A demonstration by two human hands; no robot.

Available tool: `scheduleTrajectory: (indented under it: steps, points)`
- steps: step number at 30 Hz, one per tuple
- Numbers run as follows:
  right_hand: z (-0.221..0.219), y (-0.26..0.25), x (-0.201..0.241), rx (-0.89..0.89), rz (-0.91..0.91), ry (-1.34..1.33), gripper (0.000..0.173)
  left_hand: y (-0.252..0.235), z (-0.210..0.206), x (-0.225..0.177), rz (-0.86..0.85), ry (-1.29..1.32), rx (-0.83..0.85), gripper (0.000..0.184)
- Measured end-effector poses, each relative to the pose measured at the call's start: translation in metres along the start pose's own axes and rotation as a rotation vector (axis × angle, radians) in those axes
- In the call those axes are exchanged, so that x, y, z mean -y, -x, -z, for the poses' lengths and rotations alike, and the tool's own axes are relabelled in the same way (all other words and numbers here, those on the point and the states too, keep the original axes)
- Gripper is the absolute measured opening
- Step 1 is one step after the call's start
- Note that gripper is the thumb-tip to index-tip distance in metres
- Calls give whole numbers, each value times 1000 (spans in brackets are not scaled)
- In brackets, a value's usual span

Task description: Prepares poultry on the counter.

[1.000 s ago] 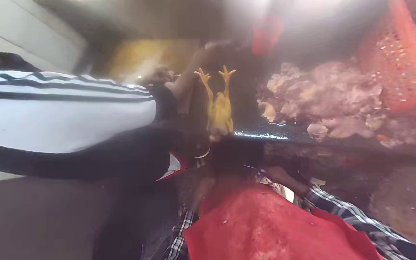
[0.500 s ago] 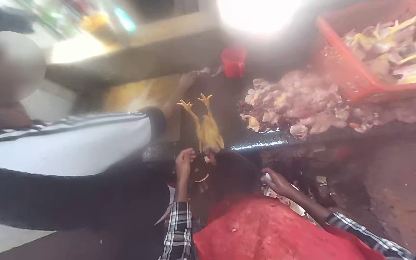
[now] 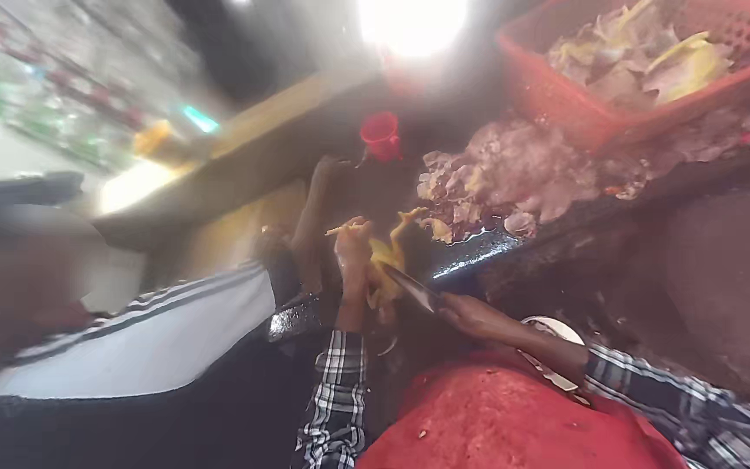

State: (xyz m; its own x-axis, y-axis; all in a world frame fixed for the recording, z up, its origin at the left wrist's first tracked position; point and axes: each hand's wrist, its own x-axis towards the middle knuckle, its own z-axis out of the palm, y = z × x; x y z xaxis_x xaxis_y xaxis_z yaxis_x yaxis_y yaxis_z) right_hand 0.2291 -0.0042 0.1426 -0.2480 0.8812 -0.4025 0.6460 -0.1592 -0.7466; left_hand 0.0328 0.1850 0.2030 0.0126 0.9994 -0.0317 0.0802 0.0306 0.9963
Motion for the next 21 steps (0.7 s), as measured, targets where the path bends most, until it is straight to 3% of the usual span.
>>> scheduleTrajectory:
  steps: [5,9,11,15,18,21]
  points:
    - [3,-59,40,-55,-4,-80,37,7,-34,-24,-84,76,-116,40]
    - [-4,-17,-8,132,19,-57,36,-6,-10,-46,-123,252,-160,25]
    - [4,9,-40,185,42,-169,32,-10,1,-51,-76,406,-216,13]
    - [31,26,-5,-66,-6,-614,40,-16,0,-77,-42,541,-245,29]
    - [43,-17,48,-117,-7,-778,50,-13,-26,-110,-48,604,-157,27]
    - [24,-59,49,-200,39,-598,50,-18,-29,-131,-56,690,-142,30]
